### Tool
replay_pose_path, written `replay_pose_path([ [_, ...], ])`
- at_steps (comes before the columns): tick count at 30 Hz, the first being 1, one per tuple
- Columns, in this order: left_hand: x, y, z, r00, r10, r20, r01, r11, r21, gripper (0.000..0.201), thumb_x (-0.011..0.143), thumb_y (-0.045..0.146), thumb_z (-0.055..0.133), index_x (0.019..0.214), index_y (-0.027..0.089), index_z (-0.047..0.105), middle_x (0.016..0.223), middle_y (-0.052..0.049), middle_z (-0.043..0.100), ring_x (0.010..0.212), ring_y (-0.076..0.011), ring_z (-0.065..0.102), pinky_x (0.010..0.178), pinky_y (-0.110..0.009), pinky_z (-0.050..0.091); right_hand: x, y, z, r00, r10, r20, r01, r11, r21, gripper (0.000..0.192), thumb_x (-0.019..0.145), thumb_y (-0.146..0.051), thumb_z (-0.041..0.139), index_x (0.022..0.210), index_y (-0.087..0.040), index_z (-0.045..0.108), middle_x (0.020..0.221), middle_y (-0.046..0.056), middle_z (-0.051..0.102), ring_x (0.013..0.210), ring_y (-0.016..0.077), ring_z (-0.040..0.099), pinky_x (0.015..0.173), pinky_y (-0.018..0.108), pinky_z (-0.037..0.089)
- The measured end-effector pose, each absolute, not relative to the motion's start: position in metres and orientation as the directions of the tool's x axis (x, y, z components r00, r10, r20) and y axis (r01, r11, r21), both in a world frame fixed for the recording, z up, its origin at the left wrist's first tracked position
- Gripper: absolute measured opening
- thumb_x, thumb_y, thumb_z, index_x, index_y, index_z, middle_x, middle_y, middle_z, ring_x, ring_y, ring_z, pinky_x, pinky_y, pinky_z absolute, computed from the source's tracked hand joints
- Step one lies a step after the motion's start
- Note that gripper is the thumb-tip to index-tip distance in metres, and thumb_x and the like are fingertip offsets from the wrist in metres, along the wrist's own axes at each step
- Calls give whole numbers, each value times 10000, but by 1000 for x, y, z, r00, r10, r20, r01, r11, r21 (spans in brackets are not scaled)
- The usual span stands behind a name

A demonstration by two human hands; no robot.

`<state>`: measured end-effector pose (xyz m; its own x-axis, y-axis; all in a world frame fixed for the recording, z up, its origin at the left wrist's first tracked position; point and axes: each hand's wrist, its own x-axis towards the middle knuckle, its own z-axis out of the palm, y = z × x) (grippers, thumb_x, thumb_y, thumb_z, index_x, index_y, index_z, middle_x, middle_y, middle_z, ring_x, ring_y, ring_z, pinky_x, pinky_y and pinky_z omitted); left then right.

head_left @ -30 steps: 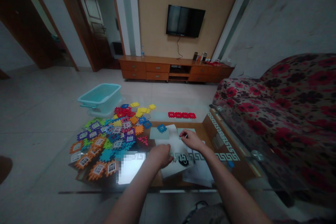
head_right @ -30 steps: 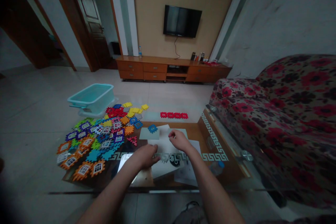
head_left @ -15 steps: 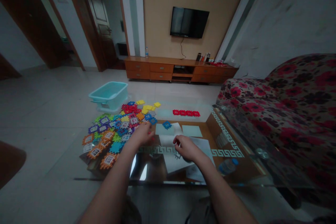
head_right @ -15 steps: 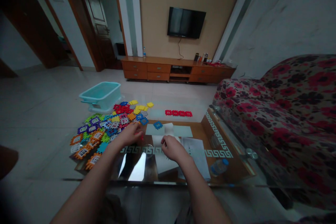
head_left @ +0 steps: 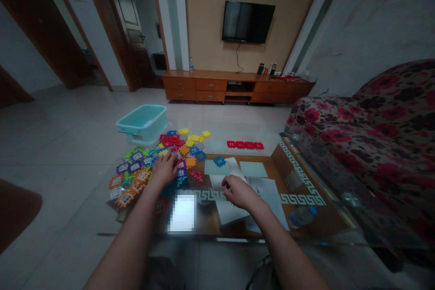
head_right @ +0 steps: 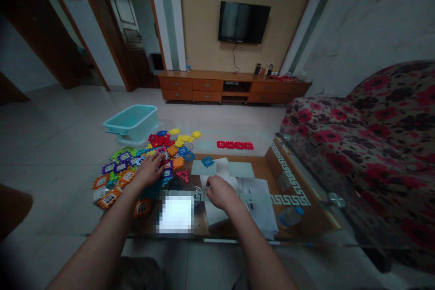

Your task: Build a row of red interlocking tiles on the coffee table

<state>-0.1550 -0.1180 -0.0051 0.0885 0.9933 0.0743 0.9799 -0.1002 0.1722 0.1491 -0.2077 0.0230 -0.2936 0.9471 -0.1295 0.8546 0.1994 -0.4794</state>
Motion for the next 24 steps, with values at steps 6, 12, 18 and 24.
replay_pose_path([
  [6, -158, -117, -1, 101, 993, 65, 973, -112, 200, 289, 894, 237, 478, 1117, 206, 660, 1211, -107, 616, 1137, -247, 566, 978, -341, 431, 158, -208, 15, -285, 951, -123, 867, 200, -456, 204, 846, -164, 528, 1000, -152, 660, 989, 120, 683, 924, 228, 625, 815, 302, 426],
  [12, -161, -117, -1, 43, 995, 92, 973, -63, 223, 230, 913, 302, 488, 1021, 211, 669, 1092, -87, 646, 1064, -241, 583, 909, -318, 456, 161, -208, 16, -286, 952, -106, 865, 209, -457, 204, 848, -171, 526, 1003, -157, 658, 994, 119, 684, 928, 227, 628, 819, 301, 426],
  [18, -170, -115, -2, -9, 992, 123, 965, -23, 261, 230, 910, 296, 498, 1023, 180, 662, 1105, -96, 625, 1091, -227, 567, 953, -303, 443, 162, -209, 19, -278, 955, -103, 857, 198, -475, 213, 846, -170, 527, 1013, -151, 657, 996, 120, 686, 927, 220, 635, 817, 290, 427],
  [24, -174, -125, 11, -219, 953, 210, 956, 167, 240, 317, 915, 319, 447, 1109, 156, 637, 1118, -157, 591, 1090, -319, 565, 890, -417, 482, 165, -208, 19, -280, 952, -124, 865, 195, -462, 215, 843, -172, 535, 1016, -151, 660, 1006, 123, 690, 938, 225, 633, 827, 296, 421],
])
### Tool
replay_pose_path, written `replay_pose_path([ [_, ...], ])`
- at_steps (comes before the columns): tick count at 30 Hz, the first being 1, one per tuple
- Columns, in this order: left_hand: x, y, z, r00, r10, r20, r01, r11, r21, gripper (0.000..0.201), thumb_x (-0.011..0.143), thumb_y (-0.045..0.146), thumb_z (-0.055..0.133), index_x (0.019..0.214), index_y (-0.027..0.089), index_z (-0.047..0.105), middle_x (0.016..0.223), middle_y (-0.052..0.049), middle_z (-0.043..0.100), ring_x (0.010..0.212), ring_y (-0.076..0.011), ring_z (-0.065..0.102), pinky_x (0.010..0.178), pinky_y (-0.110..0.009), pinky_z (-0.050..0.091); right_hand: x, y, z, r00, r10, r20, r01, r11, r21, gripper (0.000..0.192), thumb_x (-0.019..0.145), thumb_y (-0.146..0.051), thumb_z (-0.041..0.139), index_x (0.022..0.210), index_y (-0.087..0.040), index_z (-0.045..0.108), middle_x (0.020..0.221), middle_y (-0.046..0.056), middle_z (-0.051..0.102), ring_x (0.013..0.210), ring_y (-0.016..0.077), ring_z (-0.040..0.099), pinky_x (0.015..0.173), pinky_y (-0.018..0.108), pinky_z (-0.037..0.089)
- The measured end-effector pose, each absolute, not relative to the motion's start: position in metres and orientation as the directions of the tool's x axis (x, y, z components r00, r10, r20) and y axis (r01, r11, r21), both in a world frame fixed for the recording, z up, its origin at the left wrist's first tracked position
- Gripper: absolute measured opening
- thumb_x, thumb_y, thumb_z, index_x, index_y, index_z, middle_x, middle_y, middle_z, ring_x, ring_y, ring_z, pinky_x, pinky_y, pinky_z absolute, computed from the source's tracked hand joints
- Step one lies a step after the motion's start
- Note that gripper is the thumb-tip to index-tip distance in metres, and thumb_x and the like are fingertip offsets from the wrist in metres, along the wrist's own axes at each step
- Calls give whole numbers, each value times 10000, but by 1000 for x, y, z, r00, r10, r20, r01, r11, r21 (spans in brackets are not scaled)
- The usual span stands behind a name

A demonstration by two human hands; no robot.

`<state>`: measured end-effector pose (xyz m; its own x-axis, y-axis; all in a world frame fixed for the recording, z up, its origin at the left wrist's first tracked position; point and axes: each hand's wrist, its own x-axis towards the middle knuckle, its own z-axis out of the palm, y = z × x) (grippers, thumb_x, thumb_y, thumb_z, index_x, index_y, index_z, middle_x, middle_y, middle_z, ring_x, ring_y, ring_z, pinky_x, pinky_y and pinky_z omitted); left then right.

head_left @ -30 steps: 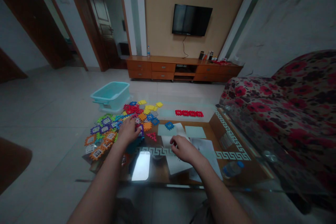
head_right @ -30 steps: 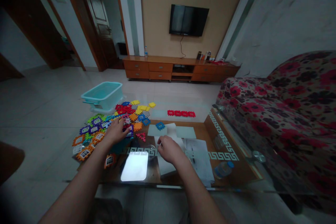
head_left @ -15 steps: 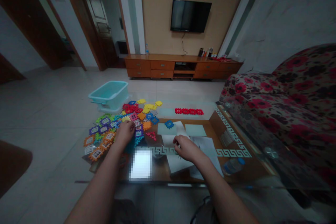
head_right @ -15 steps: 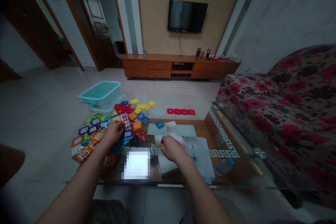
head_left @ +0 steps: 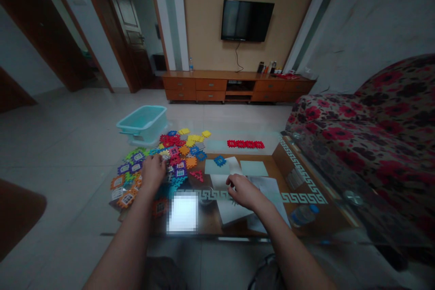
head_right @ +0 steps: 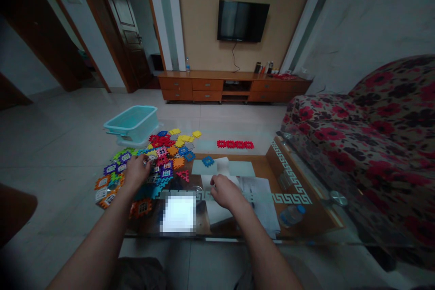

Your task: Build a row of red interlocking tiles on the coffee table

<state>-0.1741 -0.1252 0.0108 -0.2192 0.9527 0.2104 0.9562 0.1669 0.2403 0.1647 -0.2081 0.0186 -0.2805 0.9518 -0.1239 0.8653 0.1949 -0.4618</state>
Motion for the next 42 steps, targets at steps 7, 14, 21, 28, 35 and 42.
replay_pose_path([
  [7, -173, -132, 13, -387, 913, 129, 911, 357, 204, 394, 889, 236, 399, 1218, 115, 580, 1210, -233, 530, 1104, -419, 539, 848, -550, 469, 164, -209, 16, -286, 948, -139, 861, 191, -471, 199, 846, -186, 544, 1001, -155, 666, 993, 124, 696, 928, 231, 633, 806, 296, 419],
  [14, -164, -118, 2, -16, 984, 179, 986, -14, 166, 538, 804, 213, 521, 1336, 137, 513, 1392, -165, 493, 1294, -302, 462, 1085, -408, 381, 165, -209, 13, -304, 945, -121, 856, 216, -469, 220, 852, -194, 546, 1040, -159, 656, 1034, 124, 688, 955, 233, 628, 834, 302, 424],
  [21, -154, -112, -14, 134, 986, 100, 980, -147, 134, 648, 812, 133, 481, 1456, 174, 424, 1511, -132, 429, 1374, -284, 410, 1130, -412, 323, 165, -208, 13, -292, 950, -113, 859, 209, -467, 220, 840, -194, 536, 1019, -152, 659, 1013, 132, 689, 941, 236, 635, 830, 307, 433],
  [28, -156, -114, -10, 102, 989, 108, 981, -118, 153, 410, 888, 189, 443, 1264, 236, 598, 1390, -87, 567, 1294, -246, 491, 1079, -403, 343, 164, -209, 19, -284, 952, -113, 859, 200, -472, 217, 843, -193, 541, 1017, -158, 666, 1012, 128, 687, 942, 238, 631, 827, 307, 430],
  [35, -155, -112, -4, 67, 965, 255, 956, -136, 261, 346, 956, 266, 363, 1146, 206, 646, 1157, -92, 683, 1109, -248, 597, 960, -378, 424, 164, -209, 17, -278, 954, -114, 861, 196, -469, 207, 844, -189, 539, 1004, -153, 665, 997, 127, 690, 917, 228, 636, 812, 301, 433],
  [42, -153, -107, 7, -72, 896, 439, 860, -168, 482, 353, 946, 286, 351, 1061, 166, 662, 1052, -118, 712, 992, -259, 645, 900, -365, 476, 165, -208, 14, -281, 953, -109, 869, 205, -451, 220, 859, -209, 544, 1035, -153, 664, 1014, 129, 692, 966, 236, 633, 839, 305, 431],
])
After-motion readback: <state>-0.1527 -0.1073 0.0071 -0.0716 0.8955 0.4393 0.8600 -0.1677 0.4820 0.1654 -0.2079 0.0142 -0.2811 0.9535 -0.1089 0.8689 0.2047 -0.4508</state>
